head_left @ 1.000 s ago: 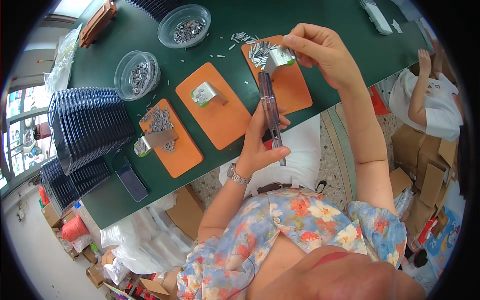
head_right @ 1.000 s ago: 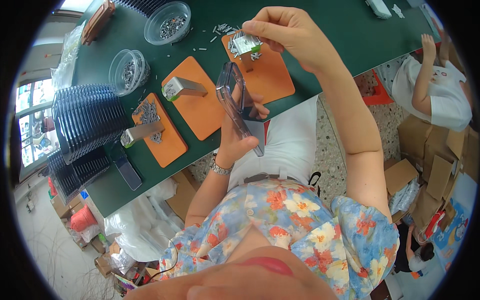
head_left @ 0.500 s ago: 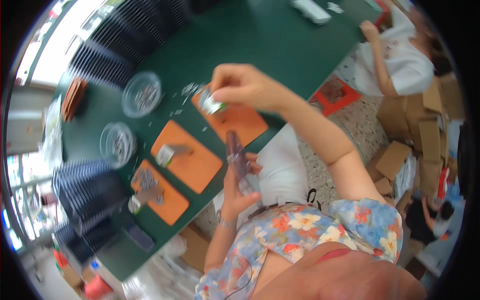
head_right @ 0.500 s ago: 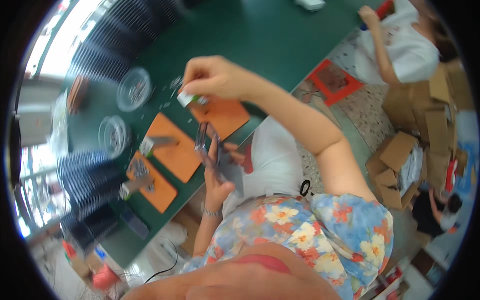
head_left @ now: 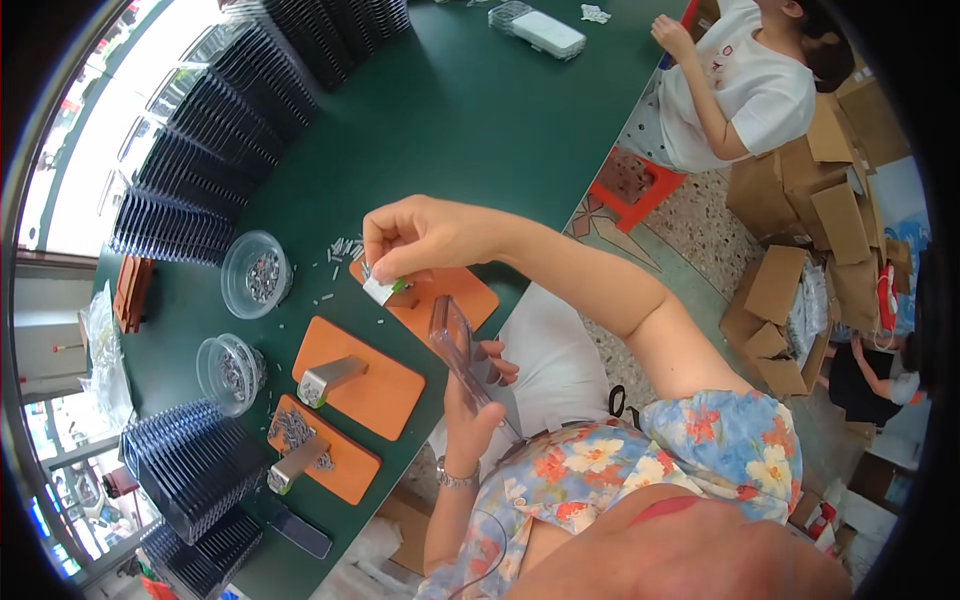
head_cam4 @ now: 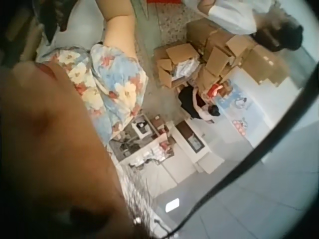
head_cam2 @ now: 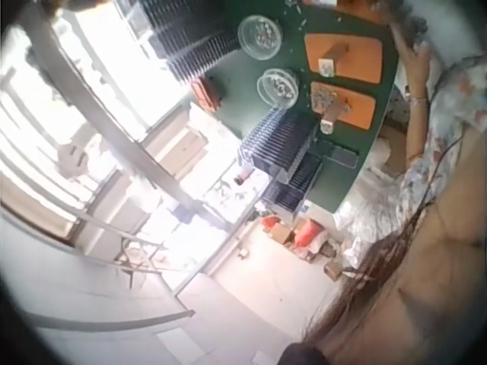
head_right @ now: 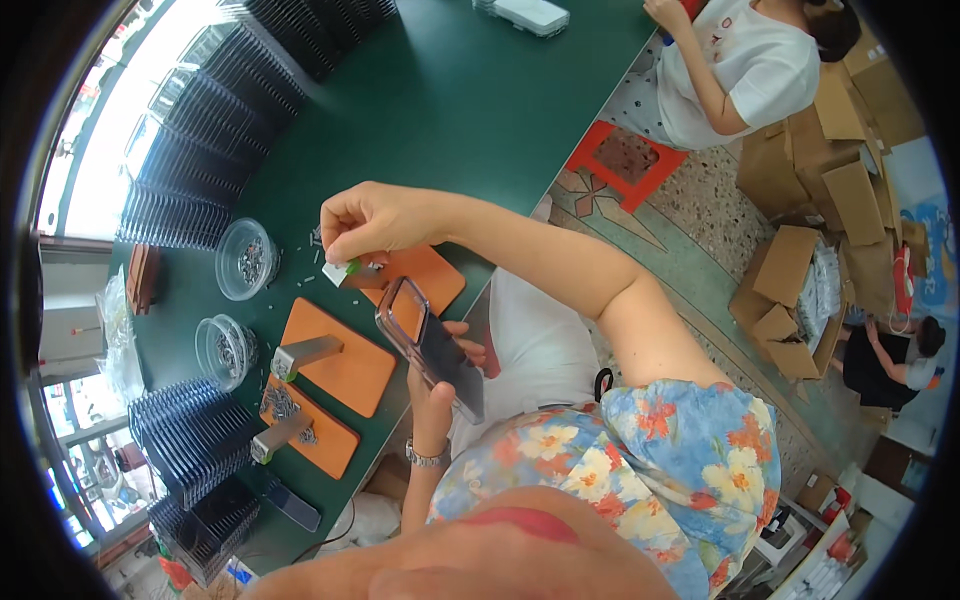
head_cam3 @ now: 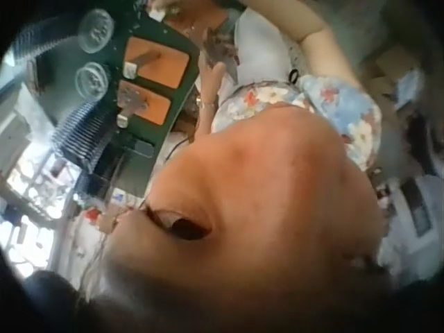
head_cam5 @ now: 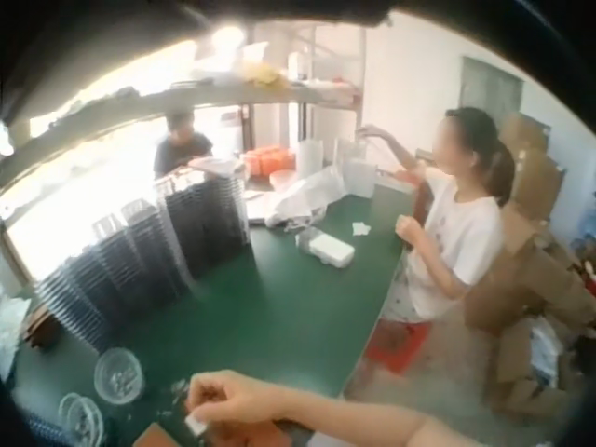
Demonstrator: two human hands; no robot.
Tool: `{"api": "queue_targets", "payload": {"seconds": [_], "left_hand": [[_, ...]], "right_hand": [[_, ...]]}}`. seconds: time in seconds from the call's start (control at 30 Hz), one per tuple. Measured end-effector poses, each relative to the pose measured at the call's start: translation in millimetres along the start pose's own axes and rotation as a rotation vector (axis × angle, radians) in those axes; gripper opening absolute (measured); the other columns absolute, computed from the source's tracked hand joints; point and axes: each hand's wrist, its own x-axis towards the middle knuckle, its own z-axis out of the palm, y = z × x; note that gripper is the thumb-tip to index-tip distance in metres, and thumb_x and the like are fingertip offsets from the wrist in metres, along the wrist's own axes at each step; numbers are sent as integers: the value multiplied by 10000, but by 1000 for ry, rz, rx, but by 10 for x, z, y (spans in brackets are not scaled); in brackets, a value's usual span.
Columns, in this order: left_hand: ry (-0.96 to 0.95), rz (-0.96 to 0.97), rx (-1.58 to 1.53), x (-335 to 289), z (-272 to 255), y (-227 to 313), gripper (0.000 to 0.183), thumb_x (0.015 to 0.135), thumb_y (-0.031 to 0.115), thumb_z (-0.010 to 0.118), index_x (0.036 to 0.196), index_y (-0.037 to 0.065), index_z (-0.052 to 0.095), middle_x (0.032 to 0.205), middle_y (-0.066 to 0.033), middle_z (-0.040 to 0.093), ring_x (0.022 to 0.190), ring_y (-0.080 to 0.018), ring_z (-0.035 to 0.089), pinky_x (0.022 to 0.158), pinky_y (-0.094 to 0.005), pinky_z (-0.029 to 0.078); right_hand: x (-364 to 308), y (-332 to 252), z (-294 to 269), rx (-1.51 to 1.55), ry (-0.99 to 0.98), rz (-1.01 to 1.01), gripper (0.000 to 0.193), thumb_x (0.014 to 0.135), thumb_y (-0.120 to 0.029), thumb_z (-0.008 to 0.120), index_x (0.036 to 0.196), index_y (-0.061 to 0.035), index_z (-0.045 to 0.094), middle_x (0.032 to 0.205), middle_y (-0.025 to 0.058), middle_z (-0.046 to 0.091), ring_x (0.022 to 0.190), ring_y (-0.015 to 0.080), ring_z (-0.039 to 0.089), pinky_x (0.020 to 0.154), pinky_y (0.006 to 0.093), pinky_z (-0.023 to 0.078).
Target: The person assembles phone cases by picking up cases, inserting small metal button components into the edges of each case by hand, and stacking the assembled cases on the table.
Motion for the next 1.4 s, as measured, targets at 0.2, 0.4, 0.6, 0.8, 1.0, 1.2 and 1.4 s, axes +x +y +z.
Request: {"api": "queue_targets", "payload": {"seconds": [0.2, 0.4, 0.6, 0.8, 1.0, 1.2, 1.4], "left_hand": [[-1, -3, -24, 79, -358, 158, 862, 837, 330, 721, 1471, 17, 228, 1245, -106, 489, 971, -165, 560, 812, -302, 488], [67, 33, -50, 277, -346, 502, 692, 874, 282, 694, 1376, -32, 335, 1164, -118, 503, 941, -135, 561, 796, -281, 486], [199, 92, -11, 334, -379, 488, 699, 873, 344, 682, 1353, -39, 349, 1157, -118, 508, 992, -173, 575, 831, -324, 516], [286, 81, -18, 271, -457, 526, 699, 873, 361, 668, 1352, -36, 349, 1266, -140, 464, 1023, -221, 596, 824, -352, 537], [287, 26, -113, 348, -550, 476, 726, 864, 339, 682, 1373, -35, 324, 1298, -130, 445, 967, -219, 622, 806, -355, 544], [288, -26, -137, 384, -670, 410, 760, 847, 336, 700, 1380, -38, 307, 1299, -131, 448, 879, -209, 648, 787, -352, 544], [238, 7, -140, 458, -723, 441, 763, 841, 321, 702, 1374, -48, 300, 1296, -133, 451, 875, -207, 649, 761, -353, 527]], "right_hand": [[32, 236, 332, -203, 479, -201, 287, 977, -233, 517, 1093, 15, 602, 905, 26, 583, 768, 84, 543, 710, 214, 460], [61, 532, 437, -273, 306, -536, 301, 988, -267, 489, 1009, 7, 611, 948, 66, 608, 947, 138, 563, 886, 272, 424], [413, 415, 452, -240, 139, -282, 251, 942, -245, 459, 845, -28, 539, 814, 35, 498, 785, 106, 471, 729, 241, 375], [862, 560, 416, -239, 118, -166, 295, 924, -290, 513, 754, -50, 535, 716, 1, 467, 684, 76, 453, 658, 216, 365], [1006, 770, 344, -121, 98, -104, 320, 922, -310, 543, 716, -69, 498, 684, 2, 447, 645, 77, 441, 625, 216, 369], [1051, 855, 351, -79, 100, -103, 325, 923, -295, 539, 699, -74, 457, 690, 3, 414, 648, 77, 417, 625, 222, 358], [1108, 754, 335, -49, 117, -155, 314, 925, -272, 528, 698, -71, 446, 700, 1, 405, 663, 79, 406, 636, 223, 345]]}}
